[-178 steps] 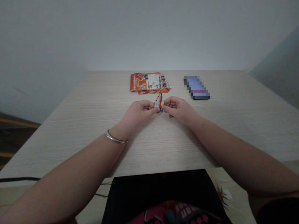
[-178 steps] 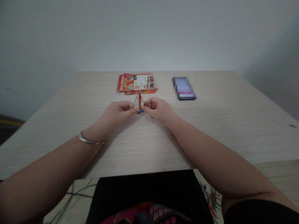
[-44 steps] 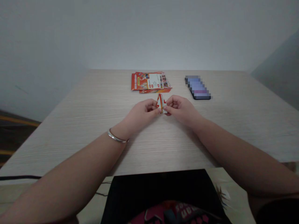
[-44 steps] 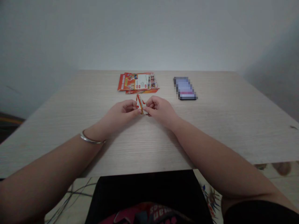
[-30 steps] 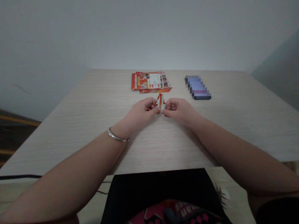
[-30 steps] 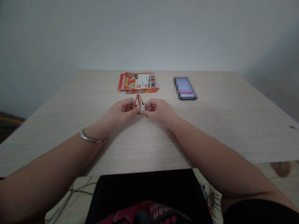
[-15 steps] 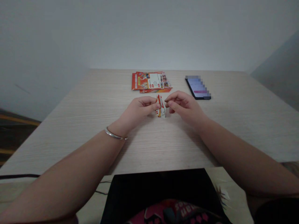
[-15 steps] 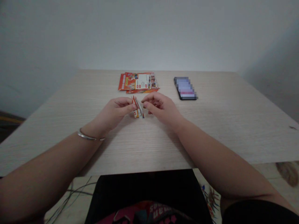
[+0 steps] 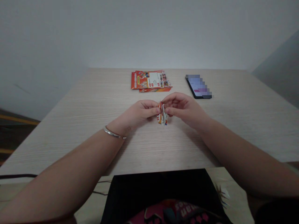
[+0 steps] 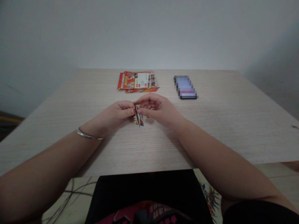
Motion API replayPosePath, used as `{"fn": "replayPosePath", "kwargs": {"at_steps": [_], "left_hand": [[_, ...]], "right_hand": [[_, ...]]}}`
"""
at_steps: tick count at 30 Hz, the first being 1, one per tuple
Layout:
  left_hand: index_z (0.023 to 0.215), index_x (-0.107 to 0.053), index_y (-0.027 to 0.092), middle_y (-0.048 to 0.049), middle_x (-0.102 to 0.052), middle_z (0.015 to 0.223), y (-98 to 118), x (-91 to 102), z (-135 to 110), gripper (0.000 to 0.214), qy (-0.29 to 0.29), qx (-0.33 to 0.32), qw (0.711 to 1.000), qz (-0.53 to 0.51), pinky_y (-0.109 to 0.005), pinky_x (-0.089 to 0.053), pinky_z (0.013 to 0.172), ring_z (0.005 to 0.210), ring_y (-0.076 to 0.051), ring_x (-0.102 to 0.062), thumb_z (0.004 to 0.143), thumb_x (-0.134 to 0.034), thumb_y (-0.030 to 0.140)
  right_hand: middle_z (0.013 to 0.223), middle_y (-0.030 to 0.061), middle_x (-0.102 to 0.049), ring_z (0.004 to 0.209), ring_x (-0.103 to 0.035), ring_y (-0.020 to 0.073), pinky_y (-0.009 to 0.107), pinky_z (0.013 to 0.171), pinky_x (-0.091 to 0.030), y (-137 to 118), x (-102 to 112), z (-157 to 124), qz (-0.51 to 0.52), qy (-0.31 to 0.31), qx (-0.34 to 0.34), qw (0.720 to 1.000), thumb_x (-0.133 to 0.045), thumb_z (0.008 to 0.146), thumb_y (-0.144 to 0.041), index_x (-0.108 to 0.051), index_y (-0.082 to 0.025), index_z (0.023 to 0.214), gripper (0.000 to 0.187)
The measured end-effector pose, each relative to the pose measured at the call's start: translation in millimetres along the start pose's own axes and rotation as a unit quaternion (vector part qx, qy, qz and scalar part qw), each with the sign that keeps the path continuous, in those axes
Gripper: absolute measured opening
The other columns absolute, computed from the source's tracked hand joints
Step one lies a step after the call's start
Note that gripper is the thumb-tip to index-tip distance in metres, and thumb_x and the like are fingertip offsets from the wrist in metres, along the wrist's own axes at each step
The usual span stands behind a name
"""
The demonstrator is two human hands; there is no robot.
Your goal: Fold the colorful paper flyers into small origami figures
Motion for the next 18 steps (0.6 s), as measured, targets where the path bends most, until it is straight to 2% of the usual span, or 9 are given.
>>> {"fn": "replayPosePath", "kwargs": {"at_steps": [5, 8, 13, 18], "left_hand": [[0.063, -0.064, 0.02, 0.0012, -0.057, 0.058, 1, -6.7, -2, 0.048, -0.019, 0.008, 0.999, -0.027, -0.027, -0.035, 0.052, 0.053, -0.012, -0.045, 0.066, -0.085, 0.063], [0.064, -0.064, 0.02, 0.001, -0.058, 0.059, 3, -7.1, -3, 0.047, -0.012, 0.008, 0.999, -0.034, -0.027, -0.036, 0.052, 0.053, -0.012, -0.046, 0.066, -0.086, 0.062], [0.066, -0.062, 0.02, 0.0022, -0.055, 0.057, 0, 1.5, -2, 0.046, 0.028, 0.006, 0.999, -0.037, -0.026, -0.035, 0.052, 0.052, -0.011, -0.046, 0.068, -0.086, 0.059], [0.065, -0.062, 0.019, 0.0022, -0.054, 0.057, 4, 5.6, 0, 0.043, 0.047, -0.008, 0.999, -0.015, -0.026, -0.035, 0.054, 0.053, -0.011, -0.047, 0.07, -0.086, 0.055]], "right_hand": [[0.083, -0.0015, -0.068, 0.077, -0.066, 0.0134, 0.029, 0.07, -0.057, 2, -4, -1, -0.011, -0.014, -0.007, 1.0, -0.083, 0.073, -0.045, -0.066, -0.023, 0.096, 0.036], [0.085, -0.0009, -0.068, 0.078, -0.066, 0.0135, 0.029, 0.07, -0.057, 1, -3, -1, -0.023, -0.014, 0.006, 1.0, -0.081, 0.076, -0.041, -0.067, -0.023, 0.098, 0.032], [0.09, 0.0003, -0.068, 0.078, -0.064, 0.0136, 0.03, 0.073, -0.056, -10, 6, -5, -0.118, 0.047, 0.053, 0.99, -0.074, 0.081, -0.03, -0.068, -0.024, 0.105, 0.026], [0.097, 0.0026, -0.068, 0.072, -0.059, 0.0129, 0.03, 0.065, -0.054, -30, 8, -11, -0.243, 0.101, 0.1, 0.959, -0.069, 0.082, -0.024, -0.071, -0.024, 0.103, 0.021]]}}
Point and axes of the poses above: each hand's wrist, its own z-axis towards the middle knuckle, its own x-axis out of the back of the hand, y = z × x, the point moved 10 cm from there along z, towards the middle knuckle
